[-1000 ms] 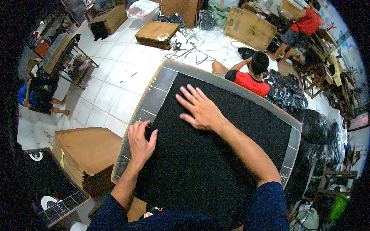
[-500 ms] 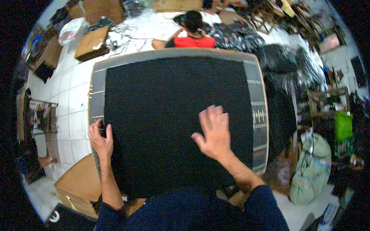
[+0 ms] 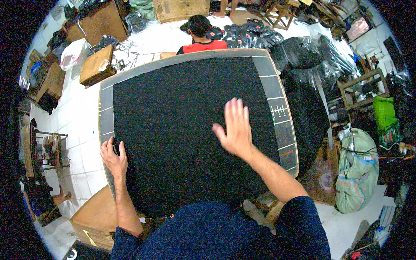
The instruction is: The person handles a stack of skateboard decks, removes a protective film, and places a black sheet onto a grid-lined board. They smooth the sheet by hand to adhere it to the board's surface.
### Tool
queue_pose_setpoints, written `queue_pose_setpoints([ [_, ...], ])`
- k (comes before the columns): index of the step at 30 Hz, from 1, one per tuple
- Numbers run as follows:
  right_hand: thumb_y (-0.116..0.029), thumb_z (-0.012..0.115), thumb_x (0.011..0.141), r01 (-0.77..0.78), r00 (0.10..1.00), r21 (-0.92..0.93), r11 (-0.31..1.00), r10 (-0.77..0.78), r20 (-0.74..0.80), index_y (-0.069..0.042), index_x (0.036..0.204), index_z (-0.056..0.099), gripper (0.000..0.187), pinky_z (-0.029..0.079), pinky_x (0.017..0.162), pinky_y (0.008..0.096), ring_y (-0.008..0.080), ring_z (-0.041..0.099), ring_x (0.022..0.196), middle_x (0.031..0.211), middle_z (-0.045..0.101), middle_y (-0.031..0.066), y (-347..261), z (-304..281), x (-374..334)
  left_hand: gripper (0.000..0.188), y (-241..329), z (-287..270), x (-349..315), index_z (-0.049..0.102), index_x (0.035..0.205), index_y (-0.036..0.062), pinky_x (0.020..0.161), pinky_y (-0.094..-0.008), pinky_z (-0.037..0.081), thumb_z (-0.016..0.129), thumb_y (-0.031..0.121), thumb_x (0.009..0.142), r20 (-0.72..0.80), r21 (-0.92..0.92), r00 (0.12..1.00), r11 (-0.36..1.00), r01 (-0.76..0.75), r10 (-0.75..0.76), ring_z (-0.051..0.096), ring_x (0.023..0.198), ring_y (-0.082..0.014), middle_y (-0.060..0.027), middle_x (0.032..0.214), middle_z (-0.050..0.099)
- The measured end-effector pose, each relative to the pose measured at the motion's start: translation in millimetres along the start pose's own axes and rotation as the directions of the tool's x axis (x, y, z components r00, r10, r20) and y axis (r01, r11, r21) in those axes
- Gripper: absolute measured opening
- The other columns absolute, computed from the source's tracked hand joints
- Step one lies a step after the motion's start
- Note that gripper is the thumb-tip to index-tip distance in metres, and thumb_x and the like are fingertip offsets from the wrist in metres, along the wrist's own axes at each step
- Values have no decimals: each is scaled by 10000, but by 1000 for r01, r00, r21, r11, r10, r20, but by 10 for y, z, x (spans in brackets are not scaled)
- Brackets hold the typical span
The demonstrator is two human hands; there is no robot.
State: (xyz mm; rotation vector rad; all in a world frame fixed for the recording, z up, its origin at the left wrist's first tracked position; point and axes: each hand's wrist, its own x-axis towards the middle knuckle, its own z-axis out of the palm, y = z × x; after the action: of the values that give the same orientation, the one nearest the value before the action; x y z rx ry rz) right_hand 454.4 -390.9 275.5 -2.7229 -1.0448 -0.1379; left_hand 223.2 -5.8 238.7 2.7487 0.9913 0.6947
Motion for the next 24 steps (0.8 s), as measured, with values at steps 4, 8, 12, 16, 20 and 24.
queue_pose_setpoints([
  [4, -572, 477, 1062, -200, 972, -36, 979, 194, -134, 158, 1583, 286, 917, 110, 1306, 582, 475, 170, 1605, 1674, 242, 378, 82, 458, 888, 461, 50, -24, -7, 649, 1365, 50, 1058, -524, 437, 737, 282, 977, -6, -13, 1000, 1000, 5, -5, 558, 1206, -377, -162, 1278, 594],
  [8, -597, 496, 1041, -90, 995, 7, 996, 90, -40, 175, 1574, 279, 963, 94, 1314, 572, 484, 136, 1608, 1671, 237, 386, -328, 657, 1322, 462, 53, -42, -6, 651, 1363, 50, 1070, -531, 426, 745, 271, 968, 9, -34, 1000, 999, 20, -20, 549, 1224, -382, -169, 1297, 589],
  [12, -600, 475, 1047, -93, 984, 118, 989, 109, -141, 186, 1582, 246, 978, 86, 1316, 565, 481, 121, 1613, 1671, 219, 398, -393, 656, 1799, 466, 52, -37, -19, 651, 1370, 52, 1084, -533, 414, 741, 267, 967, 19, -20, 999, 999, 28, -28, 538, 1246, -381, -171, 1320, 587],
  [16, -631, 463, 1040, -156, 986, -22, 988, 154, -66, 179, 1583, 259, 996, 77, 1318, 555, 487, 124, 1610, 1665, 219, 408, -506, 736, 1880, 449, 94, -39, -32, 664, 1355, 51, 1087, -536, 407, 740, 254, 962, 22, -36, 997, 996, 77, -76, 539, 1247, -380, -177, 1321, 585],
  [20, -675, 487, 1017, -51, 998, 25, 998, 50, 38, 174, 1586, 262, 1046, 115, 1319, 533, 448, 161, 1614, 1688, 232, 359, -690, 641, 2265, 436, 159, -27, -26, 659, 1354, 62, 1091, -528, 412, 734, 252, 969, 5, -1, 997, 997, 72, -72, 540, 1262, -372, -175, 1334, 582],
  [24, -619, 501, 1039, 52, 984, 97, 994, -34, -176, 181, 1582, 251, 999, 125, 1320, 534, 448, 173, 1612, 1683, 237, 366, -809, 470, 2249, 457, 136, -83, 6, 652, 1363, 62, 1077, -522, 421, 749, 250, 957, 44, -27, 993, 994, 106, -105, 541, 1257, -369, -167, 1327, 582],
])
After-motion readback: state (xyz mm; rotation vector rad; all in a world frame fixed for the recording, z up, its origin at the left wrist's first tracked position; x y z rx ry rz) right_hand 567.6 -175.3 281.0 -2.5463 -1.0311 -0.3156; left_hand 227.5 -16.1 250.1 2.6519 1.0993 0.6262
